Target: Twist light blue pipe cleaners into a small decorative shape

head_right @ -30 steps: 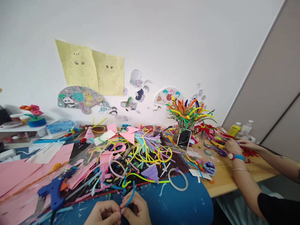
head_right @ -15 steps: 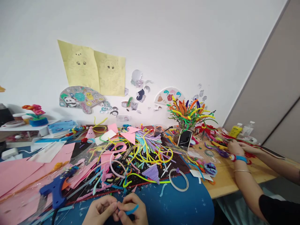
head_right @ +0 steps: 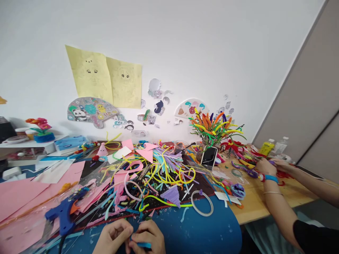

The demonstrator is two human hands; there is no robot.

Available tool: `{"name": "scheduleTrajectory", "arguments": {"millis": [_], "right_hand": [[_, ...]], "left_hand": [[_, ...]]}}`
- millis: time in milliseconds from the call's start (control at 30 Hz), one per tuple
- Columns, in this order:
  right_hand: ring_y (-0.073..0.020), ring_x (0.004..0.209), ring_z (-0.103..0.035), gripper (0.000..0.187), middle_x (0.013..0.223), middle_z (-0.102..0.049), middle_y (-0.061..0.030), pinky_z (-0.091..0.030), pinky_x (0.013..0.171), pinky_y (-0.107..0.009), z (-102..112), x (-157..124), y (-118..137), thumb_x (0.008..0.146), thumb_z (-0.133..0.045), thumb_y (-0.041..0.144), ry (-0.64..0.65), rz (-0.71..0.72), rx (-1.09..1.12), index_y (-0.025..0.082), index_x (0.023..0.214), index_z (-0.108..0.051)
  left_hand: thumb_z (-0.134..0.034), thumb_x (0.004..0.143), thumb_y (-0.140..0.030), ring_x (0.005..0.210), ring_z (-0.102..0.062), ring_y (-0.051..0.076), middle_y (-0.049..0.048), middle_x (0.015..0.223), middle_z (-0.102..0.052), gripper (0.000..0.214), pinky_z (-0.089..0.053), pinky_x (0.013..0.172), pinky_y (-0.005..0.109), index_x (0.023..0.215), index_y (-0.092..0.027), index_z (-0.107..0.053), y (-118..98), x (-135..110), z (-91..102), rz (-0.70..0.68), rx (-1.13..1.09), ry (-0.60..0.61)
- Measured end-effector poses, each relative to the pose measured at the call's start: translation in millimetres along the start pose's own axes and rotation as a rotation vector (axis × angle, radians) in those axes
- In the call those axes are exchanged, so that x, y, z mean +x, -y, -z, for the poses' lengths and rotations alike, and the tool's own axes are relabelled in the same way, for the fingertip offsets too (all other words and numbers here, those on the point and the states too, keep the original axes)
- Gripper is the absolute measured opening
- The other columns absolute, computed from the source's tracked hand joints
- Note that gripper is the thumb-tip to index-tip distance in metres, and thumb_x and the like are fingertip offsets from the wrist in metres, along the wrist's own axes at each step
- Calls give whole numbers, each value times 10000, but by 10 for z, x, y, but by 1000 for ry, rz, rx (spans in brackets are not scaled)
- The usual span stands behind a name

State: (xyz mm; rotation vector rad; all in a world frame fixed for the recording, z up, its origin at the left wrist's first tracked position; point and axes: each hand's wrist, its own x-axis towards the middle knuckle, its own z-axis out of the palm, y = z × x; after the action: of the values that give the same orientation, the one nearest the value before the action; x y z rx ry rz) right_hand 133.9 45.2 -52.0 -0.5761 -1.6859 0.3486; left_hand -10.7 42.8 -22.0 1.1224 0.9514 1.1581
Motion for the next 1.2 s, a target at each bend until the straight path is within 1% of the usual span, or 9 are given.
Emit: {"name": "scheduleTrajectory", "arguments": {"millis": [133,233,333,467,700,833,933,1067,1200], "right_hand": [[-142,660,-626,90,710,-624,-17,-526,640,-241,0,-9,-4,810,-659,330,-20,-52,-8,247,836,-677],[-146,660,-628,107,697,-619,-19,-526,641,-243,4,-12,-4,812,-655,347,-4,-50,-20,244,815,-684],[-159,678,-628,133,705,-632,-32,-525,655,-258,14,-12,-1,831,-628,358,42,-27,-51,250,863,-698],[-172,704,-631,165,747,-654,-46,-524,677,-278,33,-10,2,845,-603,362,104,-37,-32,261,924,-707],[-149,659,-619,206,705,-614,-23,-520,692,-272,38,-11,4,806,-638,437,67,-118,25,247,782,-714],[-137,619,-592,244,706,-599,-16,-512,633,-249,36,1,34,749,-690,461,-16,-193,43,220,718,-665],[-126,598,-576,271,704,-592,-11,-497,598,-231,34,8,42,749,-686,475,-1,-199,48,214,687,-647],[-124,595,-579,275,692,-589,-8,-501,618,-235,24,3,35,748,-689,470,-24,-197,67,211,668,-640],[-142,641,-603,213,667,-608,-10,-511,662,-253,24,-9,22,767,-687,418,-84,-202,103,218,704,-650]], "left_hand": [[-709,663,-554,375,-497,75,-31,502,-539,449,-357,424,181,615,-127,-578,12,-1,-8,8,10,22],[-687,685,-561,382,-472,66,-41,544,-514,445,-334,413,178,667,-131,-576,32,11,23,13,33,83],[-650,720,-569,383,-454,60,-50,551,-487,442,-315,412,174,703,-138,-556,52,29,80,23,63,148],[-637,715,-596,362,-414,45,-60,537,-456,465,-282,405,170,691,-142,-538,33,30,117,32,85,163],[-599,712,-642,344,-342,33,-49,537,-469,496,-212,362,168,716,-153,-520,21,7,118,75,148,286],[-600,728,-620,364,-341,36,-52,541,-451,476,-218,369,167,721,-149,-527,18,0,117,71,161,290],[-613,697,-643,361,-321,36,-62,511,-424,500,-205,368,171,701,-150,-529,-18,-7,98,79,166,301],[-630,676,-646,368,-327,36,-56,508,-438,510,-226,371,168,672,-144,-541,-35,-5,72,79,166,298],[-677,666,-600,378,-401,51,-41,553,-490,469,-318,378,171,706,-148,-555,-11,9,61,56,78,264]]}}
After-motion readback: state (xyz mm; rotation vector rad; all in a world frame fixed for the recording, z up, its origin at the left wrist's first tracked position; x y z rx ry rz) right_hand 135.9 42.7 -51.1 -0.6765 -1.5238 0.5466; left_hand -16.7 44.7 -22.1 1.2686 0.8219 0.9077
